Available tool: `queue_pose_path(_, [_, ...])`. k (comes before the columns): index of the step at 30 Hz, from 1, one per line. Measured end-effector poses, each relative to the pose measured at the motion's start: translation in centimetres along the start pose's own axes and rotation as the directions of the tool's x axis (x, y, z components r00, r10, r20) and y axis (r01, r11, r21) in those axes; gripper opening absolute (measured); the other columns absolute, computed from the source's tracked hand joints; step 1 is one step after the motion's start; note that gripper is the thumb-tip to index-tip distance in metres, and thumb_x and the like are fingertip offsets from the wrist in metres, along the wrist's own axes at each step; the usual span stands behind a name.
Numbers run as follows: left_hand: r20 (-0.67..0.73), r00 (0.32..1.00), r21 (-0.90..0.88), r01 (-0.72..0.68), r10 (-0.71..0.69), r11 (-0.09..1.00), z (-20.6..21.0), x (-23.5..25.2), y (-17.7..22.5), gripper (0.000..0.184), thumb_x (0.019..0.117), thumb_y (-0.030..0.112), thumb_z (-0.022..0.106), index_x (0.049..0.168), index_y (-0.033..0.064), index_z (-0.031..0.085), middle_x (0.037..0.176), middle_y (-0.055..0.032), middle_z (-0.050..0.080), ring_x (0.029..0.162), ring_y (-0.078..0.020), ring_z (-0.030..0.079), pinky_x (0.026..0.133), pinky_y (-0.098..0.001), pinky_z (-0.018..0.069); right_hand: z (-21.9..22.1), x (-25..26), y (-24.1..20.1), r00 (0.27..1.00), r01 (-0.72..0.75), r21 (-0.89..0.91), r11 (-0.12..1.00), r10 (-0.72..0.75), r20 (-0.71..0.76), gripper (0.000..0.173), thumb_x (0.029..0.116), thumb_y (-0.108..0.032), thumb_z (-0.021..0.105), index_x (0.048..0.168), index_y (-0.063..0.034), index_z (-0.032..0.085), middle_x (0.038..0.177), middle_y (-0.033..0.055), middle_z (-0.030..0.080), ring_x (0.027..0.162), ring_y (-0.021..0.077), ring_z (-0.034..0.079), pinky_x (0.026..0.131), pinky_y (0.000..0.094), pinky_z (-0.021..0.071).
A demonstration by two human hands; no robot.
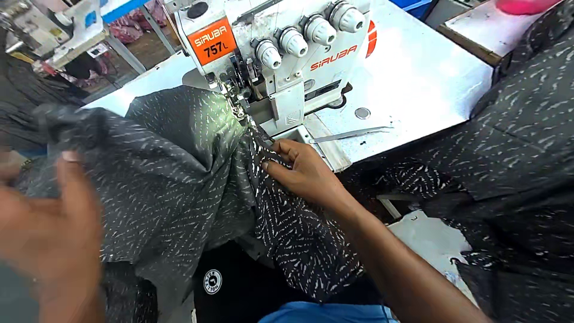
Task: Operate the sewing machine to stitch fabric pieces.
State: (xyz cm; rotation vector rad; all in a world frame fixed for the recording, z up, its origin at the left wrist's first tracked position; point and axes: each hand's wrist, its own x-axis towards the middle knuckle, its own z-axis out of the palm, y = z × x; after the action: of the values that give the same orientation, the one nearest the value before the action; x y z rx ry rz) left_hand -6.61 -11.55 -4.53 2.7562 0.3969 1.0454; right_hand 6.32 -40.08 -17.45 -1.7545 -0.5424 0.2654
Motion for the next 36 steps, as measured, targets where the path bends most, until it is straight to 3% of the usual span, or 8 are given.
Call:
queue_pose_path(3, [0.335, 0.942, -0.364, 0.100, 0.030, 0.926, 5.3, -5.0, 7.3, 0.041, 0.1030, 0.034, 0.057, 0.132, 0.0051, 0.058, 0.115, -0.0067, 0.069, 0.079, -0.0128, 0.070, 0.064, -0.0347, 0.0624, -0.5, 0.1, 0.1, 0.998, 0.053, -0.059, 0.997, -0.054, -0.030, 0.014, 0.0956, -0.028, 0.067, 0.102, -0.0159, 0.069, 0.077, -0.0058, 0.068, 0.065, 0.0042, 0.063, 0.057, 0.0267, 0.0527])
queue_pose_path(7, [0.438, 0.899, -0.317, 0.177, -0.022, 0.932, 10.9, -7.9, 11.0, 0.039, 0.0987, 0.041, 0.062, 0.125, 0.0132, 0.066, 0.098, 0.0048, 0.073, 0.067, -0.0070, 0.065, 0.057, -0.0317, 0.0564, -1.1, 1.7, -1.1, 0.977, 0.164, -0.159, 0.974, -0.183, -0.113, 0.034, 0.0963, -0.040, 0.068, 0.115, -0.0119, 0.067, 0.088, -0.0051, 0.073, 0.074, 0.0030, 0.068, 0.066, 0.0250, 0.0594])
queue_pose_path(13, [0.424, 0.895, -0.563, 0.381, -0.140, 0.733, 11.6, -8.4, 11.6, 0.006, 0.0947, 0.022, 0.070, 0.097, 0.0168, 0.071, 0.068, 0.0046, 0.064, 0.048, -0.0086, 0.054, 0.041, -0.0234, 0.0451, -3.1, 4.8, -2.3, 0.979, 0.199, -0.088, 0.976, -0.202, -0.032, 0.019, 0.1009, -0.029, 0.066, 0.093, -0.0135, 0.074, 0.069, -0.0059, 0.065, 0.056, 0.0025, 0.056, 0.051, 0.0230, 0.0467])
queue_pose_path(17, [0.480, 0.843, -0.632, 0.524, -0.242, 0.572, 11.7, -9.1, 12.6, 0.015, 0.0976, 0.020, 0.067, 0.110, 0.0118, 0.068, 0.079, -0.0041, 0.067, 0.050, -0.0147, 0.056, 0.042, -0.0259, 0.0469, -3.1, 5.9, -2.2, 0.989, 0.091, 0.071, 0.993, -0.082, -0.125, 0.025, 0.1023, -0.029, 0.065, 0.092, -0.0073, 0.072, 0.075, 0.0009, 0.073, 0.061, 0.0095, 0.070, 0.056, 0.0280, 0.0614])
queue_pose_path(21, [0.440, 0.874, -0.604, 0.459, -0.208, 0.652, 12.4, -9.1, 13.2, 0.025, 0.0930, 0.025, 0.075, 0.115, 0.0145, 0.069, 0.087, 0.0032, 0.072, 0.055, -0.0106, 0.061, 0.045, -0.0233, 0.0506, -1.8, 3.0, -1.5, 0.930, 0.162, -0.179, 0.970, -0.211, -0.302, 0.029, 0.0996, -0.036, 0.067, 0.112, -0.0097, 0.064, 0.076, -0.0050, 0.070, 0.059, 0.0044, 0.064, 0.053, 0.0244, 0.0547])
queue_pose_path(28, [0.490, 0.855, -0.686, 0.498, -0.169, 0.531, 11.4, -8.9, 13.9, 0.009, 0.0931, 0.015, 0.069, 0.100, 0.0123, 0.074, 0.070, -0.0031, 0.062, 0.048, -0.0123, 0.051, 0.040, -0.0229, 0.0411, -2.9, 2.0, -0.9, 0.979, 0.203, 0.098, 0.974, -0.200, -0.040, 0.011, 0.0932, -0.003, 0.063, 0.099, -0.0104, 0.069, 0.079, -0.0021, 0.068, 0.061, 0.0059, 0.061, 0.053, 0.0227, 0.0523])
queue_pose_path(33, [0.363, 0.929, -0.767, 0.342, -0.071, 0.543, 8.3, -8.3, 12.3, 0.013, 0.0991, 0.014, 0.065, 0.111, 0.0110, 0.069, 0.082, -0.0012, 0.067, 0.054, -0.0091, 0.058, 0.046, -0.0227, 0.0523, -2.0, -0.8, -2.6, 0.879, 0.278, -0.487, 0.828, -0.424, -0.220, 0.020, 0.0973, -0.025, 0.064, 0.106, -0.0069, 0.069, 0.094, 0.0065, 0.067, 0.084, 0.0185, 0.066, 0.070, 0.0360, 0.0555])
queue_pose_path(36, [0.199, 0.970, -0.664, 0.237, -0.138, 0.710, 7.4, -8.6, 9.6, 0.024, 0.0944, 0.012, 0.069, 0.117, 0.0081, 0.061, 0.098, -0.0006, 0.068, 0.060, -0.0071, 0.061, 0.049, -0.0206, 0.0548, 0.5, -4.7, -2.3, 0.850, 0.244, -0.638, 0.731, -0.478, -0.222, 0.036, 0.0916, -0.047, 0.071, 0.085, -0.0115, 0.066, 0.072, 0.0028, 0.060, 0.062, 0.0193, 0.060, 0.051, 0.0348, 0.0478])
